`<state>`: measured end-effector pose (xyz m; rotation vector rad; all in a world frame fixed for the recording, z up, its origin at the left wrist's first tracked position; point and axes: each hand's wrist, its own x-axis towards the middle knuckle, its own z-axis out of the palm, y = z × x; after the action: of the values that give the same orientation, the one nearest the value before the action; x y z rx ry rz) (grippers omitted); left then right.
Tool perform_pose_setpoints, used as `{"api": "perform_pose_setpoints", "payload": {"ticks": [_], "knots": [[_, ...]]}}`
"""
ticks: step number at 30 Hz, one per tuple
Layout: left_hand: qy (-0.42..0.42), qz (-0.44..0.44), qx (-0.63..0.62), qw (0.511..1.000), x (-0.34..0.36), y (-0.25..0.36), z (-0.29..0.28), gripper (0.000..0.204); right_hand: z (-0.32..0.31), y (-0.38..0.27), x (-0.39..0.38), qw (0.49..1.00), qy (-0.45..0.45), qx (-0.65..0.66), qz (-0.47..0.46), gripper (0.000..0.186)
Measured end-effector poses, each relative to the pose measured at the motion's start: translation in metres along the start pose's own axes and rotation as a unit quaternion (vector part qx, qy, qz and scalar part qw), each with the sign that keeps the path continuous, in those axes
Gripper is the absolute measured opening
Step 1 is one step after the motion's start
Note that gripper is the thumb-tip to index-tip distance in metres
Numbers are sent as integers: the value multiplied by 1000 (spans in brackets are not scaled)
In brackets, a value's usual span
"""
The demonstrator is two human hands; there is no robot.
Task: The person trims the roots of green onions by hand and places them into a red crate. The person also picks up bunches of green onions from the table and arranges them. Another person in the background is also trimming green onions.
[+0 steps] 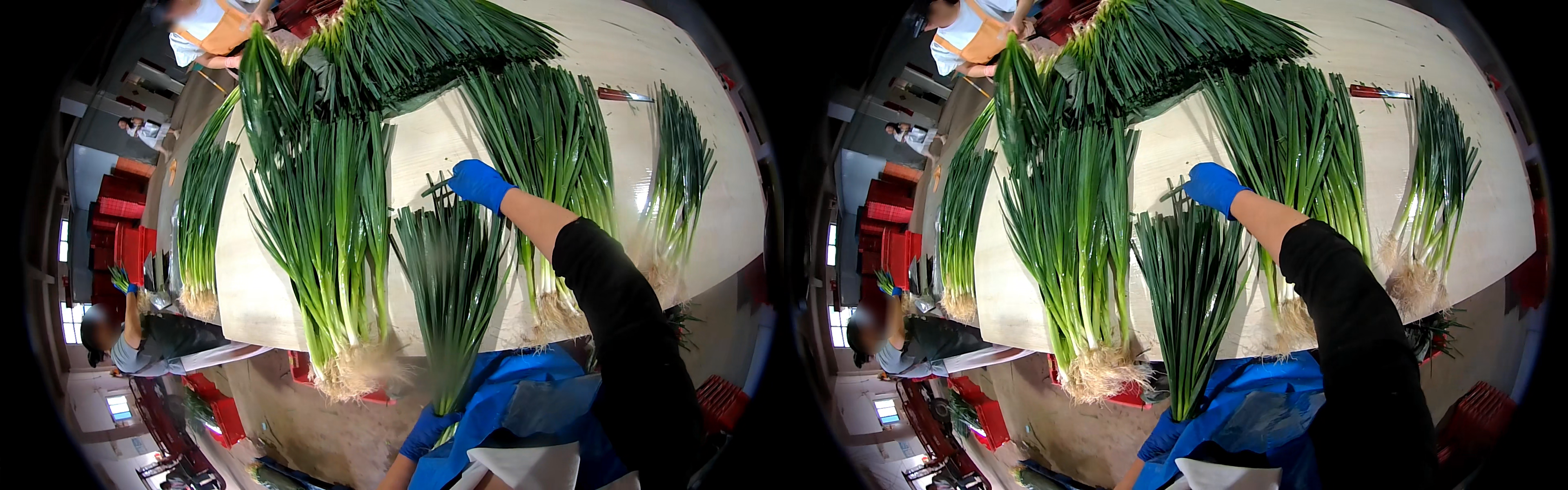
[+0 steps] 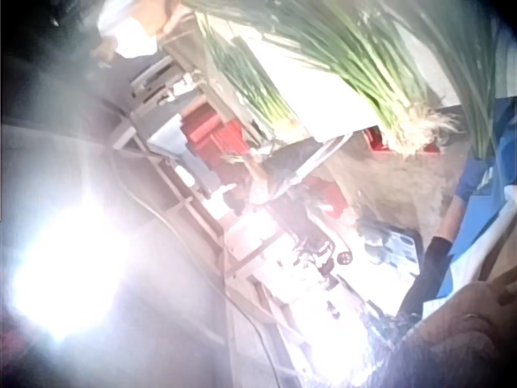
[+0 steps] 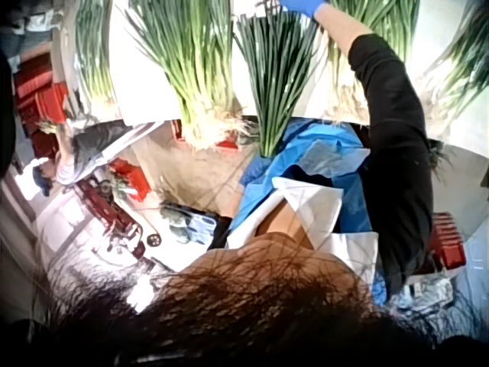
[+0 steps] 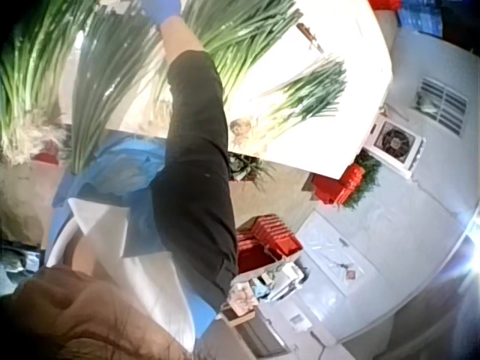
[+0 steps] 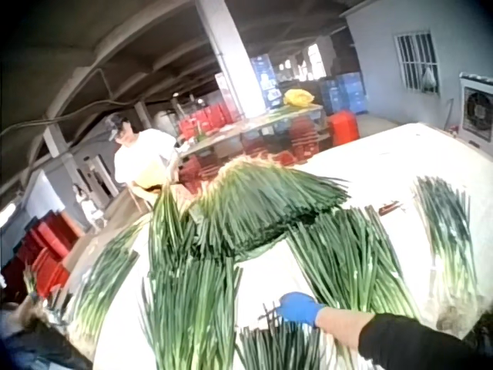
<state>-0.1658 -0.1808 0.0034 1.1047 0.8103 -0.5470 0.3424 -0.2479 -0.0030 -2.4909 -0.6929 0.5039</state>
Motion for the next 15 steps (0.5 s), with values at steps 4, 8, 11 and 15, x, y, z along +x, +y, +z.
{"api": "perform_pose_setpoints", "payload": {"ticks": [4, 8, 11, 15], "knots": [[-9, 3, -22, 1000, -1, -4, -3, 50, -9, 23, 0, 986, 145, -80, -21, 24], [-13, 12, -2, 1000, -6, -14, -11, 50, -104, 48, 18, 970, 181, -99, 125, 24], [-17, -13, -5, 1000, -3, -20, -17, 50, -137, 50, -10, 978, 143, -123, 92, 29], [6, 5, 32, 999, -15, 11, -2, 51, -104, 40, -44, 980, -116, -159, 23, 37]]}}
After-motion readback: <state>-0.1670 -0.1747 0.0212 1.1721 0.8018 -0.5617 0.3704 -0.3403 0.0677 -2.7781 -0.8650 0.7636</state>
